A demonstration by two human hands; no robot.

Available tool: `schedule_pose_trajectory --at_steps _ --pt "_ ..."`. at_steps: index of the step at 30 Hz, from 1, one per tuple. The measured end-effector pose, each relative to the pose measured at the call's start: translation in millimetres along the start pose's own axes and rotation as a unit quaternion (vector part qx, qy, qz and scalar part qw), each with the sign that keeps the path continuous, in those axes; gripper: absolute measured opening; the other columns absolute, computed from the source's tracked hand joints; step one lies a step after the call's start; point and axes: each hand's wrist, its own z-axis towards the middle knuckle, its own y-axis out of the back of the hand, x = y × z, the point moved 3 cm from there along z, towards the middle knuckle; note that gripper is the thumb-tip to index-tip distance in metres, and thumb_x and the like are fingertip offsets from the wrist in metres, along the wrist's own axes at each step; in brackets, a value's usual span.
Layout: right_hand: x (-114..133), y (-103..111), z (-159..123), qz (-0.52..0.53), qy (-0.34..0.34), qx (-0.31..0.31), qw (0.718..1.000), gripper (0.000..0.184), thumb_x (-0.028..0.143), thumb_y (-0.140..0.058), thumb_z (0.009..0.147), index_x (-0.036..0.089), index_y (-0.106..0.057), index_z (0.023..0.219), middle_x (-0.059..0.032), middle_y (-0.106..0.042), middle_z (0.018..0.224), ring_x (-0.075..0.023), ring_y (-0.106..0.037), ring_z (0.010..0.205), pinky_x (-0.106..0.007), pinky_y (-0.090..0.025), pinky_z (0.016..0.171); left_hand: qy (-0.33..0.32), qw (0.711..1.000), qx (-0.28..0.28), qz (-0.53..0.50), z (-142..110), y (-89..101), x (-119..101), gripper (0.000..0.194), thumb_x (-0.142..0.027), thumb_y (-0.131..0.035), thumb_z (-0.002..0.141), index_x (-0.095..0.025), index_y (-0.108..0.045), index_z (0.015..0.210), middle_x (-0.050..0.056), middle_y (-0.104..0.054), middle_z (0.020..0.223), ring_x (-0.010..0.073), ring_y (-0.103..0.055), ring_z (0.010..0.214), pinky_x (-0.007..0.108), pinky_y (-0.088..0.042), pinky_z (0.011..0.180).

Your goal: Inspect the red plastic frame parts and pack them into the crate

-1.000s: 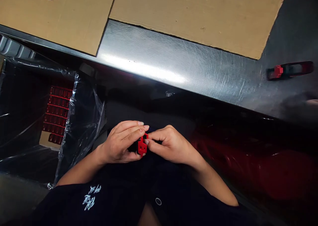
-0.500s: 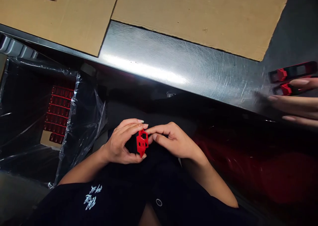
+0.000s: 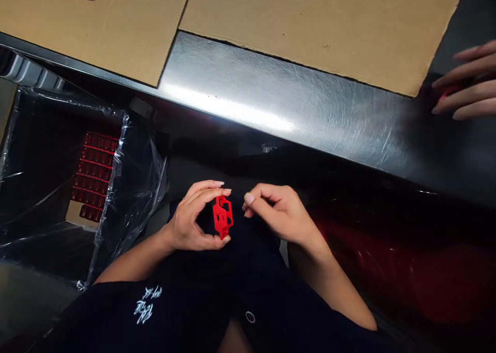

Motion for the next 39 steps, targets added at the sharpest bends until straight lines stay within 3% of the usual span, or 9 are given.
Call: schedule_pose_trajectory --at_steps 5,10,12,15,18,23,26,32,39 --pt "13.5 -24.4 -1.7 -0.025 0.047 0.068 0.996 0.037 0.032 -0.057 0.095 0.018 -0.058 0.061 0.0036 -0.057 0.053 -0.0081 -0.046 0.046 -0.023 -0.033 0.049 -0.002 1.0 -0.007 -0.004 0.8 -4.4 0.0 0.085 -0.04 -0.086 0.069 -0.02 -0.05 0.143 0.014 -0.07 0.123 0.0328 -0.059 0.124 0.052 -0.054 0.101" --pt "-8.1 -14.6 4.5 0.016 0.009 -0.084 0.996 0.041 0.04 -0.05 0.103 0.019 -0.061 0.069 0.0007 -0.064 0.058 -0.012 -0.059 0.053 -0.024 -0.042 0.057 0.032 0.994 -0.014 -0.108 -4.4 -5.9 7.3 0.084 -0.041 -0.087 0.068 -0.021 -0.051 0.141 0.015 -0.067 0.126 0.0332 -0.055 0.13 0.053 -0.051 0.106" --pt "-17.9 -13.1 4.9 0.07 0.0 -0.094 0.993 0.036 0.045 -0.054 0.102 0.019 -0.065 0.08 0.0003 -0.066 0.063 -0.0138 -0.062 0.059 -0.025 -0.046 0.062 0.047 0.989 -0.018 -0.14 -7.0 -7.8 11.1 0.084 -0.039 -0.088 0.069 -0.022 -0.05 0.141 0.015 -0.065 0.129 0.0338 -0.05 0.135 0.055 -0.048 0.11" --pt "-24.9 -18.3 2.6 0.105 -0.005 -0.054 0.993 0.031 0.047 -0.059 0.099 0.019 -0.068 0.09 -0.0009 -0.07 0.071 -0.0146 -0.063 0.064 -0.026 -0.048 0.065 0.057 0.984 -0.021 -0.165 -8.9 -11.5 15.0 0.085 -0.039 -0.088 0.069 -0.023 -0.049 0.142 0.015 -0.063 0.133 0.0338 -0.046 0.139 0.056 -0.043 0.114" --pt "-25.9 -25.7 -1.7 0.136 -0.024 0.004 0.99 0.039 0.052 -0.059 0.098 0.018 -0.069 0.08 -0.0029 -0.071 0.071 -0.0152 -0.064 0.066 -0.027 -0.049 0.067 0.058 0.982 -0.022 -0.18 -8.9 -13.8 16.2 0.087 -0.037 -0.089 0.068 -0.024 -0.048 0.144 0.014 -0.062 0.135 0.0336 -0.043 0.141 0.056 -0.041 0.116" --pt "-19.2 -36.2 -7.2 0.275 -0.041 0.16 0.947 0.035 0.051 -0.065 0.094 0.016 -0.073 0.093 -0.0048 -0.073 0.08 -0.0169 -0.066 0.073 -0.028 -0.052 0.07 0.058 0.977 -0.025 -0.204 -8.8 -14.1 16.6 0.087 -0.034 -0.088 0.07 -0.024 -0.046 0.145 0.014 -0.06 0.139 0.0331 -0.042 0.143 0.057 -0.036 0.119" --pt "-14.9 -40.2 -7.9 0.309 -0.036 0.206 0.928 0.033 0.047 -0.069 0.092 0.015 -0.073 0.094 -0.0043 -0.07 0.08 -0.0154 -0.063 0.072 -0.028 -0.05 0.071 0.061 0.975 -0.024 -0.213 -8.8 -15.2 16.6 0.088 -0.03 -0.089 0.069 -0.024 -0.045 0.145 0.014 -0.059 0.141 0.033 -0.04 0.145 0.058 -0.033 0.121" --pt "-14.1 -45.1 -7.4 0.353 -0.055 0.19 0.915 0.031 0.045 -0.075 0.088 0.015 -0.073 0.096 -0.0021 -0.069 0.074 -0.014 -0.064 0.068 -0.027 -0.052 0.07 0.097 0.944 -0.013 -0.314 -9.1 -22.2 17.6 0.085 -0.025 -0.086 0.073 -0.027 -0.043 0.146 0.014 -0.053 0.149 0.0311 -0.038 0.149 0.053 -0.039 0.118" --pt "-19.1 -45.9 -9.1 0.333 -0.072 0.156 0.927 0.037 0.047 -0.08 0.084 0.017 -0.074 0.103 -0.0016 -0.07 0.077 -0.012 -0.063 0.066 -0.024 -0.051 0.065 0.124 0.915 -0.01 -0.384 -11.4 -27.0 20.8 0.087 -0.018 -0.085 0.074 -0.032 -0.04 0.148 0.011 -0.047 0.155 0.0274 -0.041 0.148 0.047 -0.036 0.122"
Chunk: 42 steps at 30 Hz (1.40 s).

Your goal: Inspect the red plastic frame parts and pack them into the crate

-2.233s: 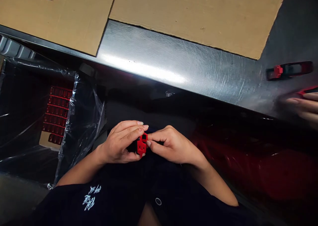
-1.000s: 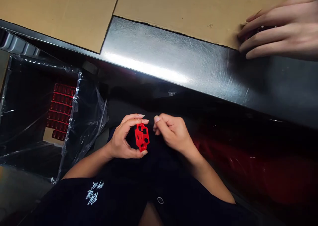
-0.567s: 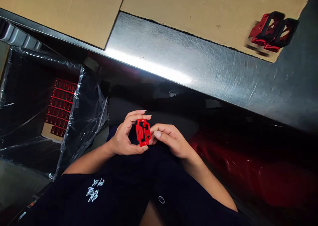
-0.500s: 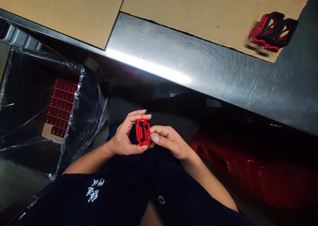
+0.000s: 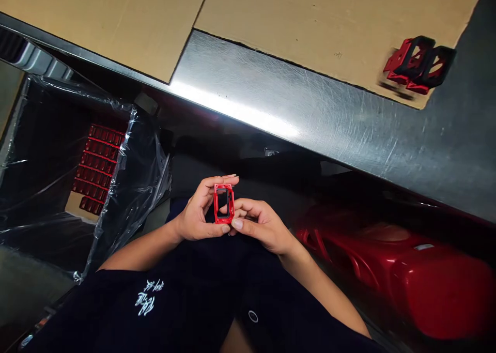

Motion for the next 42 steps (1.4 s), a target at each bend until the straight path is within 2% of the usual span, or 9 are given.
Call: schedule_pose_trajectory --at_steps 6,10,19,24,27,30,34,38,42 --pt "-3.6 -1.0 2.1 -0.018 0.018 -0.046 0.999 0.035 0.043 -0.085 0.08 0.02 -0.072 0.103 -0.0049 -0.073 0.092 -0.0155 -0.068 0.08 -0.028 -0.057 0.074 0.016 1.0 0.0 -0.018 -2.2 1.4 6.0 0.089 -0.023 -0.084 0.078 -0.037 -0.033 0.151 0.015 -0.045 0.156 0.0258 -0.056 0.136 0.045 -0.049 0.112" --pt "-3.1 -4.4 5.2 -0.005 0.027 -0.059 0.998 0.033 0.041 -0.086 0.077 0.021 -0.07 0.099 -0.0061 -0.073 0.102 -0.0165 -0.069 0.083 -0.03 -0.059 0.076 -0.008 1.0 -0.003 -0.016 -1.2 2.4 8.8 0.089 -0.023 -0.084 0.078 -0.036 -0.034 0.15 0.016 -0.046 0.154 0.029 -0.053 0.139 0.049 -0.05 0.111" --pt "-2.0 -9.0 7.4 0.05 0.053 -0.057 0.996 0.029 0.034 -0.087 0.078 0.023 -0.067 0.094 -0.0021 -0.072 0.088 -0.0166 -0.071 0.079 -0.031 -0.06 0.077 -0.013 1.0 -0.011 0.016 -1.7 7.6 14.0 0.087 -0.028 -0.084 0.077 -0.037 -0.035 0.148 0.015 -0.043 0.155 0.0306 -0.058 0.133 0.052 -0.055 0.105" --pt "-1.4 -6.0 9.0 0.022 0.07 -0.092 0.993 0.032 0.041 -0.087 0.077 0.022 -0.067 0.092 -0.0052 -0.072 0.097 -0.0203 -0.073 0.082 -0.039 -0.064 0.08 -0.036 0.999 0.004 0.013 -1.1 10.1 10.6 0.089 -0.036 -0.084 0.076 -0.035 -0.035 0.15 0.015 -0.039 0.157 0.0323 -0.056 0.134 0.053 -0.052 0.106" --pt "0.9 -0.3 7.5 -0.001 0.093 -0.121 0.988 0.03 0.042 -0.086 0.078 0.022 -0.07 0.093 -0.0077 -0.073 0.11 -0.0246 -0.074 0.094 -0.042 -0.064 0.086 -0.048 0.999 -0.015 -0.002 1.5 15.4 3.6 0.077 -0.048 -0.078 0.08 -0.031 -0.042 0.147 0.016 -0.042 0.155 0.0328 -0.058 0.131 0.052 -0.052 0.105" --pt "5.6 6.7 1.0 -0.097 0.111 -0.143 0.979 0.021 0.038 -0.083 0.082 0.025 -0.075 0.098 -0.0094 -0.075 0.116 -0.0284 -0.073 0.106 -0.042 -0.063 0.09 -0.026 0.996 -0.061 0.066 4.5 25.4 -12.0 0.053 -0.053 -0.073 0.083 -0.023 -0.061 0.125 0.013 -0.064 0.127 0.0276 -0.067 0.11 0.043 -0.055 0.095" --pt "13.3 10.8 2.3 -0.323 0.141 -0.092 0.931 0.019 0.032 -0.081 0.082 0.027 -0.079 0.101 -0.0099 -0.077 0.113 -0.0301 -0.075 0.104 -0.045 -0.062 0.096 0.086 0.966 0.001 0.244 5.6 36.6 -37.1 0.028 -0.042 -0.077 0.081 -0.018 -0.068 0.091 0.004 -0.07 0.086 0.0158 -0.065 0.076 0.027 -0.051 0.071" --pt "14.3 -5.2 24.4 -0.422 0.187 0.007 0.887 0.02 0.032 -0.077 0.085 0.028 -0.079 0.104 -0.009 -0.078 0.111 -0.0295 -0.078 0.096 -0.042 -0.066 0.088 0.145 0.925 0.102 0.336 -3.5 49.4 -56.7 0.024 -0.034 -0.079 0.078 -0.021 -0.068 0.096 0.002 -0.073 0.088 0.0167 -0.066 0.078 0.026 -0.048 0.069" --pt "13.2 -30.8 45.1 -0.457 0.22 0.05 0.86 0.035 0.034 -0.077 0.085 0.028 -0.074 0.119 -0.007 -0.077 0.115 -0.0276 -0.077 0.098 -0.039 -0.065 0.09 0.137 0.934 0.075 0.322 -33.1 88.8 -78.3 0.026 -0.035 -0.082 0.076 -0.023 -0.072 0.096 0.003 -0.075 0.09 0.0184 -0.068 0.081 0.027 -0.051 0.071"
